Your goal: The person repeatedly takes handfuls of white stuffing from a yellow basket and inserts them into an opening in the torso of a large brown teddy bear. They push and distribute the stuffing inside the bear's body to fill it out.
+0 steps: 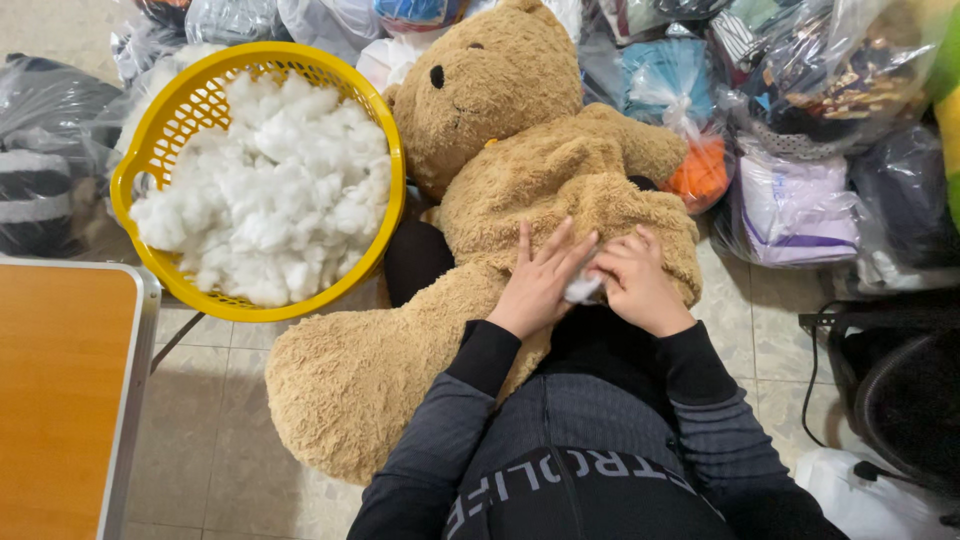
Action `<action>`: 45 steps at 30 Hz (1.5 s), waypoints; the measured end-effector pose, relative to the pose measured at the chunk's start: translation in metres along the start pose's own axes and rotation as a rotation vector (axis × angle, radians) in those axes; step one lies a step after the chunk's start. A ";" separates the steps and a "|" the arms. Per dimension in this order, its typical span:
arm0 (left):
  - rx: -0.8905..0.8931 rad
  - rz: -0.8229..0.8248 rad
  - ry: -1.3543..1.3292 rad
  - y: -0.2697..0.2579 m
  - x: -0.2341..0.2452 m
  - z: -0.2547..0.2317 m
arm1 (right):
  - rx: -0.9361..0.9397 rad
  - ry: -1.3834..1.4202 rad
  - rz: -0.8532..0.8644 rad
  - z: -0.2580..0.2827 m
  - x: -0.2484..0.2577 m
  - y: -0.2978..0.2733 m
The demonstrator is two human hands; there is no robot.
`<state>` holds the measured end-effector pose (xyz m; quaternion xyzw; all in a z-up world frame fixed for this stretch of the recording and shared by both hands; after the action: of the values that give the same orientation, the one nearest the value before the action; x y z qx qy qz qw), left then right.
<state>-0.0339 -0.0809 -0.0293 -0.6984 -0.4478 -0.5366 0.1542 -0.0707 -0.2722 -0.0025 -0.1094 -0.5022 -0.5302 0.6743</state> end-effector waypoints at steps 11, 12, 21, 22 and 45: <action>0.203 -0.244 -0.399 -0.001 0.011 0.015 | -0.150 -0.016 -0.060 0.006 -0.003 0.004; 0.200 -0.273 -0.448 0.000 0.014 0.015 | -0.128 -0.004 -0.036 0.005 -0.007 0.006; 0.274 -0.369 -0.604 -0.007 0.040 0.013 | -0.093 0.004 -0.113 0.018 -0.044 0.019; 0.305 -0.375 -0.601 -0.008 0.043 0.015 | -0.095 0.061 -0.102 0.020 -0.043 0.022; 0.837 -1.056 0.054 -0.045 0.123 0.144 | 0.323 -0.079 -0.277 0.113 -0.140 0.202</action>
<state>0.0211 0.1004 0.0138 -0.2536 -0.8953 -0.3384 0.1402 0.0423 -0.0266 0.0173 0.0496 -0.6168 -0.5257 0.5837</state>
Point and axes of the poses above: each hand's wrist, its own y-axis towards the middle knuckle, its own x-axis out of the back of the hand, z = x × y, the point moved 1 cm from there along y, towards the middle knuckle, and after that the axes turned 13 degrees about x, right-handed, at the moved point
